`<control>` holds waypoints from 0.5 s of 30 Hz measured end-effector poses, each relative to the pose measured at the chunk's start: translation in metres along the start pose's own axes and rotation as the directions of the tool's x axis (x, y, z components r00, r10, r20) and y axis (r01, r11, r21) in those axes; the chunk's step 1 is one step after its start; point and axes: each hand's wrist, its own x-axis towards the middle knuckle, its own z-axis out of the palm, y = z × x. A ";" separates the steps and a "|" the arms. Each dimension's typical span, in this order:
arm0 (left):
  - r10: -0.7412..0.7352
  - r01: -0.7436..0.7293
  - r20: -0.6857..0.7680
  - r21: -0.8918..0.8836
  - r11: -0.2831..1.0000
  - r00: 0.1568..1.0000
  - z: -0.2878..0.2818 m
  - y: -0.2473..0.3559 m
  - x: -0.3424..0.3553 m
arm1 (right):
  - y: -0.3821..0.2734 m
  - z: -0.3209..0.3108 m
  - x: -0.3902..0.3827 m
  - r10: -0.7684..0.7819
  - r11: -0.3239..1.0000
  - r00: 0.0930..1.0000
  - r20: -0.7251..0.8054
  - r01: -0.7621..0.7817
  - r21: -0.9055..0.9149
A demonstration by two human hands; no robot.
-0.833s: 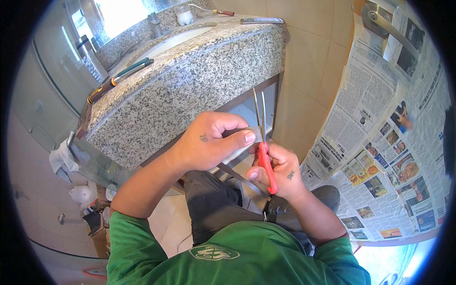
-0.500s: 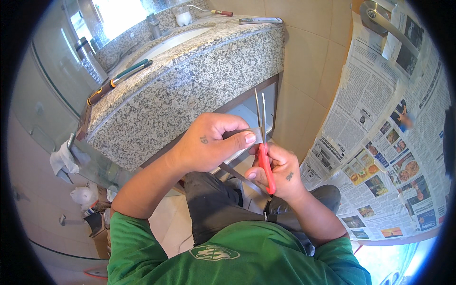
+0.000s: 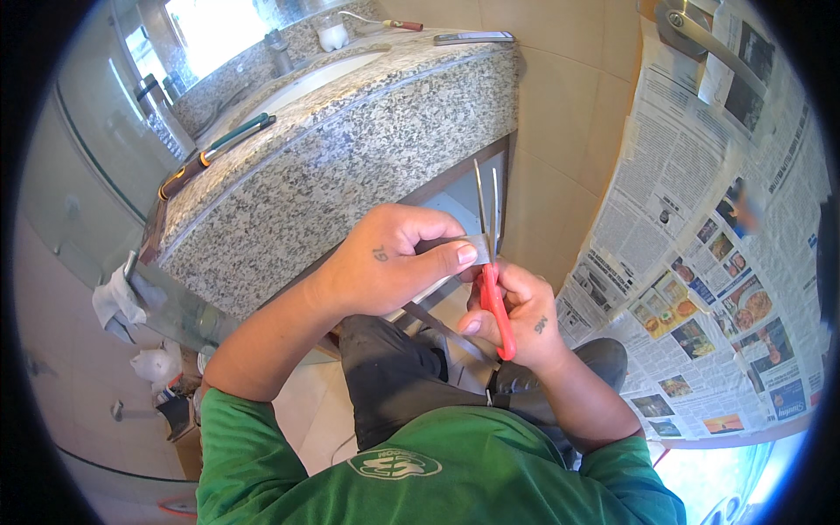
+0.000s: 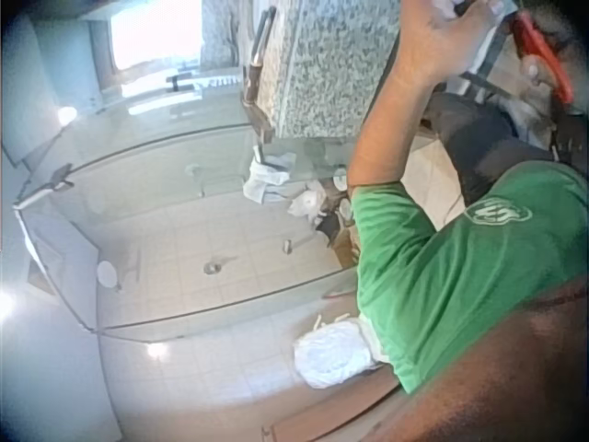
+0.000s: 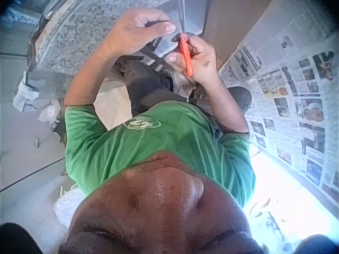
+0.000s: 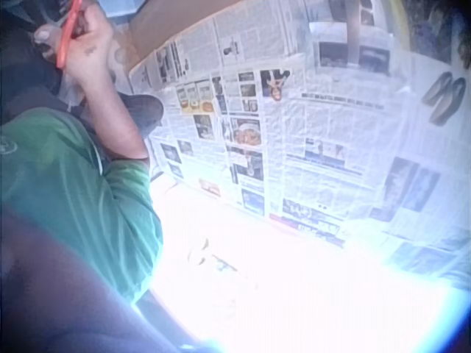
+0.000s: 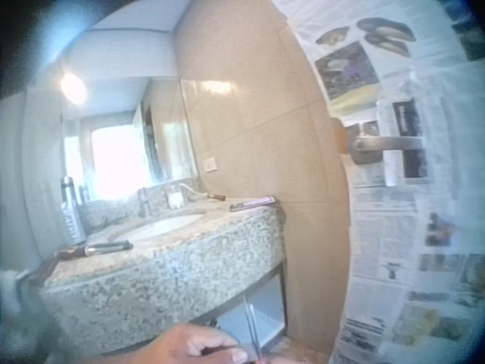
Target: The person installs a flexible trim strip along the bottom edge of a bathroom vanity cabinet. They measure the length, cut the strip with scissors, and use a hammer to tap it into place along the cabinet's perimeter.
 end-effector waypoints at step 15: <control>-0.054 0.054 0.002 -0.012 0.998 0.999 0.009 0.001 0.009 | 0.000 -0.007 -0.007 0.049 0.998 0.998 -0.048 -0.046 0.050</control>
